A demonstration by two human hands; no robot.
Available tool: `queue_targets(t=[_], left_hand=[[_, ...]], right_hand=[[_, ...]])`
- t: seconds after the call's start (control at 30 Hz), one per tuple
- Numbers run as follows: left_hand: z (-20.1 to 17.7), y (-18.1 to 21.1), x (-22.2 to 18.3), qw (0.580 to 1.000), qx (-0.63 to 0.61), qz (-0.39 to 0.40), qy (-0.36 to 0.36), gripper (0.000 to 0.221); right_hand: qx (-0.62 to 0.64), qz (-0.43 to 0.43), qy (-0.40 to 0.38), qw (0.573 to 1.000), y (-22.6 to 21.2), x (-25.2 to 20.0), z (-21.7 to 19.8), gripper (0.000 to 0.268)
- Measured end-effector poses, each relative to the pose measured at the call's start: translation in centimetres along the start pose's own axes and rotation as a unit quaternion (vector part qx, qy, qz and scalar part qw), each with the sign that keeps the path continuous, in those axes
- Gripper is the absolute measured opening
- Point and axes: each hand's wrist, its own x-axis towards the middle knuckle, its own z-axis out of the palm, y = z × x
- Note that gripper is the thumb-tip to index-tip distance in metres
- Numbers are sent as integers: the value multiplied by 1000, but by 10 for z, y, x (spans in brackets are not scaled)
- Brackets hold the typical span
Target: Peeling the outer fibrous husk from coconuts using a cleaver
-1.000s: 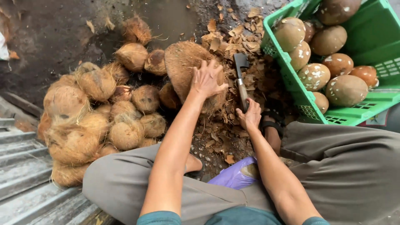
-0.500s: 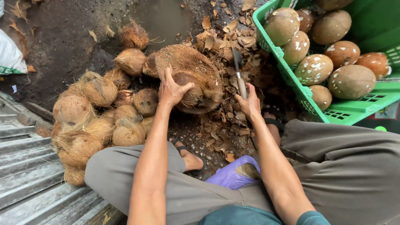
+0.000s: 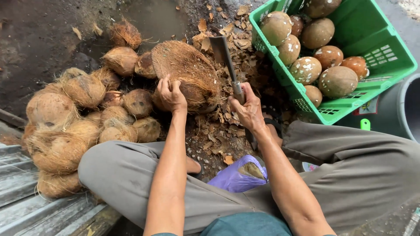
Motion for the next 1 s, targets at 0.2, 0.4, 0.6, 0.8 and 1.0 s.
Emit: queue_targets(t=[0.2, 0.4, 0.6, 0.8, 1.0], left_hand=[[-22, 37, -15, 994, -58, -94, 12, 39], [-27, 50, -24, 997, -38, -31, 64, 23], [-12, 43, -26, 995, -43, -8, 95, 18], [-18, 57, -31, 993, -49, 19, 109, 15], [-10, 53, -27, 989, -33, 59, 129, 13]], right_hand=[[-8, -60, -10, 998, -29, -9, 19, 12], [-11, -107, 5, 994, 27, -16, 48, 23], [-83, -88, -2, 993, -6, -18, 36, 19], [51, -171, 97, 979, 19, -13, 63, 28], [-36, -77, 5, 996, 11, -5, 40, 37]])
